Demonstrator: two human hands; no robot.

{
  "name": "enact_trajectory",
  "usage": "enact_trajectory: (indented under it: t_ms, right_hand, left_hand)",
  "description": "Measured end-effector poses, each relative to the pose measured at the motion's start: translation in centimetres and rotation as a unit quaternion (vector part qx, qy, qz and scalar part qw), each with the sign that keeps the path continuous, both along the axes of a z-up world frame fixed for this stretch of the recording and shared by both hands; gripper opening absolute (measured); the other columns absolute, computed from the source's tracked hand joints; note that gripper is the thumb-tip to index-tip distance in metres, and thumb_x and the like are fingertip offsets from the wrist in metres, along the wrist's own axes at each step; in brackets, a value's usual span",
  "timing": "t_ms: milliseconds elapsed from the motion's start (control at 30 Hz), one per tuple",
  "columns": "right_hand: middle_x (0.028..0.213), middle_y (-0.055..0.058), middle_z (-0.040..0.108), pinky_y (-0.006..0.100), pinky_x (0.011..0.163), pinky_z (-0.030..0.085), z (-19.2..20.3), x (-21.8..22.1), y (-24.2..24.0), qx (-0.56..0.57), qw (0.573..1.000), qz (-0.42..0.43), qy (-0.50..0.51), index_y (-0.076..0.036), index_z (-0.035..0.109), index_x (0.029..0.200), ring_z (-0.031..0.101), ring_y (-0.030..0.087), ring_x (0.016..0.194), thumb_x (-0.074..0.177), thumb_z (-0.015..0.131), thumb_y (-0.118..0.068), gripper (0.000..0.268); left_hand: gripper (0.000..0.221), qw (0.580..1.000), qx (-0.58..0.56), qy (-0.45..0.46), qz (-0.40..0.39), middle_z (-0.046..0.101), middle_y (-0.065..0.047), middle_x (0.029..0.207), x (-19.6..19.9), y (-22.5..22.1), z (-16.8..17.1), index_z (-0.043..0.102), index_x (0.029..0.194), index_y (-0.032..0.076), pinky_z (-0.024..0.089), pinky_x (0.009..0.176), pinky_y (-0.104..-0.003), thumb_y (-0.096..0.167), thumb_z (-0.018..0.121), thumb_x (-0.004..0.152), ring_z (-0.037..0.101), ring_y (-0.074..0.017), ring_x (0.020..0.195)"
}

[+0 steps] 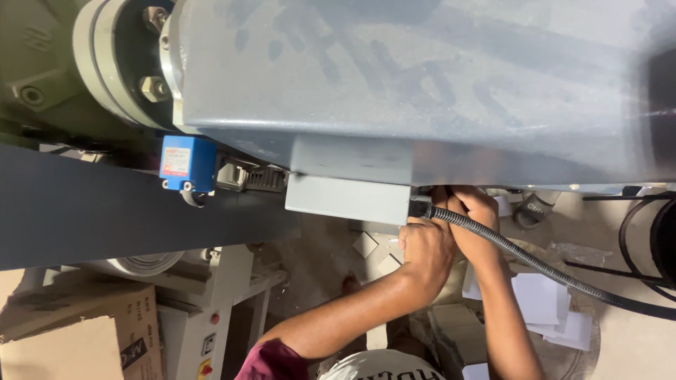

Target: Operator uses a small hand tool to adjust and clear a jam in a production machine, then threads new material through the rollers.

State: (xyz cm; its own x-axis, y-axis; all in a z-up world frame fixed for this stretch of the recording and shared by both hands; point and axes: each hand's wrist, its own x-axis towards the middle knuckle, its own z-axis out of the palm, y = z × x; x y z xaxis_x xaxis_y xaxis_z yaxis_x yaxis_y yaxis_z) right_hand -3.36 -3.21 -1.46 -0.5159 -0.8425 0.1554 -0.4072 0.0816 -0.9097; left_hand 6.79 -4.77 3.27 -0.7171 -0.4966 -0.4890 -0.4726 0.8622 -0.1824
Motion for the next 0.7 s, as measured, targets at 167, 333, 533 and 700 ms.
enact_trajectory:
  t_ms: [167,333,533,700]
  right_hand:
    - [0.085,0.018,0.07,0.038,0.067,0.052,1.7,-0.5,-0.3,0.024,0.999,0.033,0.033,0.006,0.067,0.095,0.066,0.027,0.071,0.095,0.065,-0.004,0.011]
    - [0.083,0.02,0.07,0.041,0.067,0.052,0.9,-1.3,-0.3,0.102,0.99,0.051,0.077,0.004,0.07,0.091,0.067,0.031,0.069,0.095,0.065,-0.009,0.015]
    - [0.085,0.021,0.071,0.044,0.069,0.055,-0.1,-1.4,-0.1,0.124,0.97,0.054,0.201,0.001,0.074,0.092,0.068,0.035,0.071,0.092,0.065,-0.014,0.017]
    - [0.083,0.015,0.071,0.049,0.073,0.055,-0.2,-1.1,0.1,0.093,0.941,0.08,0.316,-0.002,0.068,0.076,0.069,0.036,0.074,0.085,0.067,-0.012,0.013]
  left_hand:
    - [0.026,0.995,-0.013,0.089,0.039,0.06,-0.01,0.089,0.6,0.5,-2.9,0.069,0.102,0.002,0.045,0.047,-0.033,0.019,0.075,0.083,0.063,-0.024,0.077]
    - [0.029,0.989,-0.038,0.143,0.015,0.06,-0.015,0.099,1.5,0.4,-1.3,0.07,0.101,0.002,0.052,0.052,-0.04,0.022,0.072,0.08,0.065,-0.0335,0.088]
    - [0.042,0.966,-0.012,0.251,0.064,0.053,-0.019,0.118,3.6,1.2,-0.4,0.064,0.117,-0.005,0.056,0.062,-0.04,0.014,0.072,0.08,0.059,-0.0336,0.099]
    - [0.073,0.941,0.063,0.332,0.029,0.029,-0.044,0.155,6.5,3.2,0.1,0.051,0.137,-0.012,0.061,0.069,-0.04,0.011,0.077,0.073,0.063,-0.0424,0.102]
